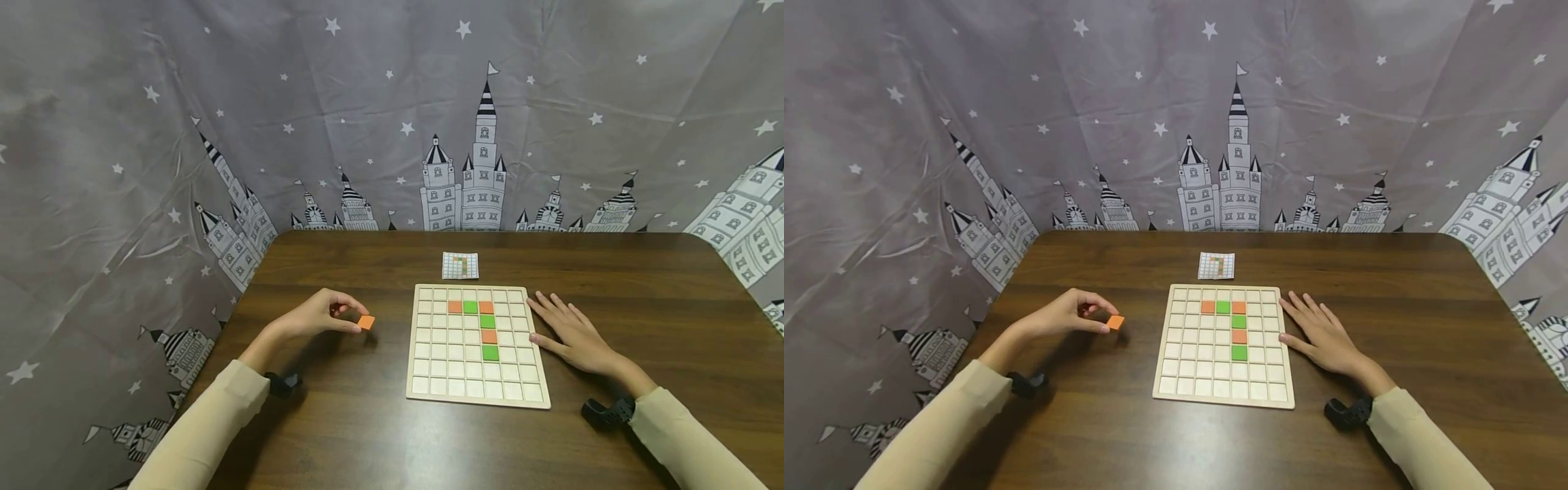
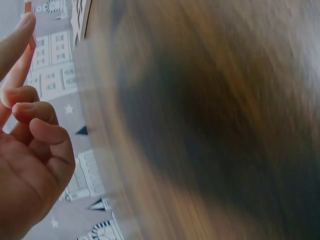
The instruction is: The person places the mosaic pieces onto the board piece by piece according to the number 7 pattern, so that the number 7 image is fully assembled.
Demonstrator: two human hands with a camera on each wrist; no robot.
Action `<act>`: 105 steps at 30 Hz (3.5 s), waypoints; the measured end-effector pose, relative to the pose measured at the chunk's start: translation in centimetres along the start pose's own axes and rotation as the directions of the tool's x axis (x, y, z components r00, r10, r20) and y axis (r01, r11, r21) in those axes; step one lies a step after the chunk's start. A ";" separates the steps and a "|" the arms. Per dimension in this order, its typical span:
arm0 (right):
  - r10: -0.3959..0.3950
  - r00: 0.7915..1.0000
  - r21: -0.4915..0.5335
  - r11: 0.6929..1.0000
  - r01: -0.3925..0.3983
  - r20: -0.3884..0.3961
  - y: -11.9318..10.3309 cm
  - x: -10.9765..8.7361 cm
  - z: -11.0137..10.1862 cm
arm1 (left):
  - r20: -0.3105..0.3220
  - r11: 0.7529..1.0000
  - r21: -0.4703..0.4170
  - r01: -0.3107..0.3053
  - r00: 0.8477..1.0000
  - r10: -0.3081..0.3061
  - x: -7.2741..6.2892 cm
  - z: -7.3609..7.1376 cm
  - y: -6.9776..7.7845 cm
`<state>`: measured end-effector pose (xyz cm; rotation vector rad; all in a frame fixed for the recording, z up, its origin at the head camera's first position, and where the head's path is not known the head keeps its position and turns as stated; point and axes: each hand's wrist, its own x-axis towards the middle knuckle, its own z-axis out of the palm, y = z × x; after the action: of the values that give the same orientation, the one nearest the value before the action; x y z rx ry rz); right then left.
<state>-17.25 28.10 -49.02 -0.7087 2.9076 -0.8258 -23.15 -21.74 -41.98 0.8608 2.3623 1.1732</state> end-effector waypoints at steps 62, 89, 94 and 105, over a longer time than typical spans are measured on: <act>-0.002 1.000 -0.004 1.000 0.002 -0.008 0.3 -0.1 0.2 | 0.034 0.996 -0.081 0.039 0.999 -0.036 5.8 13.3 7.6; 0.012 1.000 -0.008 1.000 -0.012 -0.002 0.3 -0.1 0.0 | -0.032 0.995 -0.051 0.083 0.996 -0.085 8.4 17.2 9.3; 0.011 1.000 -0.009 1.000 -0.012 -0.002 0.3 0.0 0.0 | -0.033 0.994 -0.054 0.093 0.995 -0.094 8.6 17.6 9.5; 0.010 1.000 -0.008 1.000 -0.010 0.001 0.3 -0.1 0.0 | -0.054 0.992 -0.004 0.124 0.991 -0.124 8.8 18.2 9.5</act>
<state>-17.32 28.34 -49.13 -0.6947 2.9129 -0.8125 -16.20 -0.81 -45.47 0.6785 2.4201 1.1608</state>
